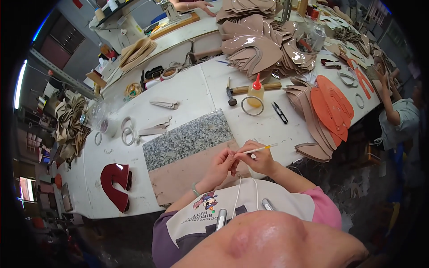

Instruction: Applying adhesive and assembling leather or synthetic material components for manufacturing.

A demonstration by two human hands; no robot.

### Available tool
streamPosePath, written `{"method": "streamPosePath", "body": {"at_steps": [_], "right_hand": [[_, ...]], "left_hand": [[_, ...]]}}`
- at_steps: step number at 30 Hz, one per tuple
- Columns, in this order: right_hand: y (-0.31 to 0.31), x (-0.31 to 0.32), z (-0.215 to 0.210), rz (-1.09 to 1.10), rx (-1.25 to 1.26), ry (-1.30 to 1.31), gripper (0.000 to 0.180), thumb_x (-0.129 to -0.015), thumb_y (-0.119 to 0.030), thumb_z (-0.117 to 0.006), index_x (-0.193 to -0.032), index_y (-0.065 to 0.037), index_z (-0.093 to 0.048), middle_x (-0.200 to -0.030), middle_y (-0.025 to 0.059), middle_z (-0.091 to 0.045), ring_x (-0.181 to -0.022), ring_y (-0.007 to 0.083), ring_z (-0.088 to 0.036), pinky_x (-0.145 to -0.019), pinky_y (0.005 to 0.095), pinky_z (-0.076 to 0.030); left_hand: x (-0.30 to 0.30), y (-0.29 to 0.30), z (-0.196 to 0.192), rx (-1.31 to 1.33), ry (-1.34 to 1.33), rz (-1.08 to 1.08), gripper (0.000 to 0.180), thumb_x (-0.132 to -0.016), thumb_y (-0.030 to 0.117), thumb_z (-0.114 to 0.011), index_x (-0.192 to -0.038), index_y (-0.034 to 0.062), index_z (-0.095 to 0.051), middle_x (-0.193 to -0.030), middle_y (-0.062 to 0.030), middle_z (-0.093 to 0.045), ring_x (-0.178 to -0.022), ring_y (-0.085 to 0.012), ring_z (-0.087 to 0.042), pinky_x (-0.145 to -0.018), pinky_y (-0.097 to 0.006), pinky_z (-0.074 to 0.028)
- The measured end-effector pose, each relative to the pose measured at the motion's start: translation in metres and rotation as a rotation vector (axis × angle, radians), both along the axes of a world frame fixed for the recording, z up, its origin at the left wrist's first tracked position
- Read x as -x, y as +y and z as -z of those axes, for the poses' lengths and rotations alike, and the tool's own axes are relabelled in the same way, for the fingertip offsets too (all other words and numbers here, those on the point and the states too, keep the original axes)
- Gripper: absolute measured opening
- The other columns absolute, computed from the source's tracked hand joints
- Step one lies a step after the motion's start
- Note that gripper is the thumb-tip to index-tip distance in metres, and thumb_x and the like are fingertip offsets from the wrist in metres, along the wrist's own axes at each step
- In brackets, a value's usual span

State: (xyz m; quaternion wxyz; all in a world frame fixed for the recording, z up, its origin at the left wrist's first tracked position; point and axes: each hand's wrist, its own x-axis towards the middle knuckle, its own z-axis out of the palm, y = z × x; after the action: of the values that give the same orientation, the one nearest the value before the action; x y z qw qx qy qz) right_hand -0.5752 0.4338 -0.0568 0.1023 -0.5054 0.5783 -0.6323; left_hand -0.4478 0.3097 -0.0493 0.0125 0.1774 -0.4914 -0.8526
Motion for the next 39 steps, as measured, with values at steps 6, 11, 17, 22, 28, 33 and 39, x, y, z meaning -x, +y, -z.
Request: {"method": "streamPosePath", "body": {"at_steps": [6, 11, 17, 22, 28, 33, 39], "right_hand": [[-0.001, 0.002, 0.003, 0.011, 0.089, -0.07, 0.006, -0.082, 0.0, -0.067, -0.088, -0.001, -0.066, -0.076, 0.0038, -0.061, -0.06, 0.0108, -0.049, -0.053, 0.0207, -0.039], [0.005, 0.017, 0.015, 0.077, 0.047, -0.49, 0.002, -0.087, -0.001, -0.063, -0.088, -0.001, -0.065, -0.075, 0.0044, -0.059, -0.058, 0.0101, -0.048, -0.053, 0.0202, -0.039], [0.003, 0.018, 0.068, 0.2, -0.141, -0.747, 0.005, -0.087, -0.006, -0.064, -0.087, 0.0, -0.066, -0.073, 0.0025, -0.059, -0.055, 0.0087, -0.047, -0.051, 0.0195, -0.038], [-0.001, 0.013, 0.078, 0.282, -0.182, -0.704, 0.008, -0.086, -0.008, -0.067, -0.083, 0.0, -0.068, -0.072, 0.0018, -0.059, -0.053, 0.0086, -0.046, -0.049, 0.02, -0.036], [-0.002, 0.013, 0.076, 0.278, -0.217, -0.511, 0.009, -0.086, -0.006, -0.065, -0.081, 0.0, -0.067, -0.073, 0.0019, -0.058, -0.053, 0.0083, -0.046, -0.049, 0.0195, -0.036], [-0.005, 0.014, 0.077, 0.274, -0.238, -0.424, 0.009, -0.086, -0.005, -0.064, -0.08, 0.0, -0.067, -0.073, 0.0023, -0.057, -0.053, 0.0084, -0.047, -0.049, 0.0193, -0.036], [-0.008, 0.016, 0.078, 0.283, -0.246, -0.425, 0.005, -0.082, -0.006, -0.068, -0.081, -0.001, -0.07, -0.073, 0.0023, -0.06, -0.057, 0.0099, -0.045, -0.052, 0.0213, -0.036]], "left_hand": [[0.002, -0.001, 0.004, -0.157, 0.026, -0.062, 0.029, -0.1, 0.024, -0.043, -0.079, 0.0072, -0.052, -0.066, -0.0027, -0.049, -0.052, -0.01, -0.042, -0.048, -0.021, -0.036], [0.008, -0.042, 0.0, 0.436, -0.14, -0.289, 0.037, -0.098, 0.025, -0.048, -0.065, 0.0071, -0.049, -0.06, -0.0017, -0.05, -0.054, -0.0092, -0.042, -0.05, -0.022, -0.036], [0.046, -0.14, 0.032, 1.039, -0.063, -0.496, 0.015, -0.091, 0.016, -0.06, -0.082, 0.0036, -0.063, -0.07, -0.0032, -0.059, -0.062, -0.013, -0.05, -0.056, -0.026, -0.041], [0.053, -0.187, 0.065, 1.317, -0.153, -0.375, 0.012, -0.086, 0.013, -0.063, -0.087, 0.0019, -0.067, -0.074, -0.0032, -0.064, -0.066, -0.0123, -0.054, -0.061, -0.025, -0.044], [0.057, -0.187, 0.071, 1.2, -0.235, -0.376, 0.015, -0.085, 0.013, -0.064, -0.09, 0.0006, -0.069, -0.076, -0.004, -0.066, -0.066, -0.013, -0.055, -0.064, -0.024, -0.045], [0.056, -0.187, 0.066, 1.134, -0.32, -0.372, 0.018, -0.085, 0.018, -0.064, -0.09, 0.0015, -0.069, -0.075, -0.005, -0.066, -0.066, -0.0167, -0.056, -0.063, -0.028, -0.046], [0.055, -0.19, 0.068, 1.148, -0.351, -0.349, 0.016, -0.086, 0.015, -0.064, -0.092, 0.0007, -0.068, -0.075, -0.0036, -0.065, -0.067, -0.0136, -0.055, -0.064, -0.024, -0.045]]}}
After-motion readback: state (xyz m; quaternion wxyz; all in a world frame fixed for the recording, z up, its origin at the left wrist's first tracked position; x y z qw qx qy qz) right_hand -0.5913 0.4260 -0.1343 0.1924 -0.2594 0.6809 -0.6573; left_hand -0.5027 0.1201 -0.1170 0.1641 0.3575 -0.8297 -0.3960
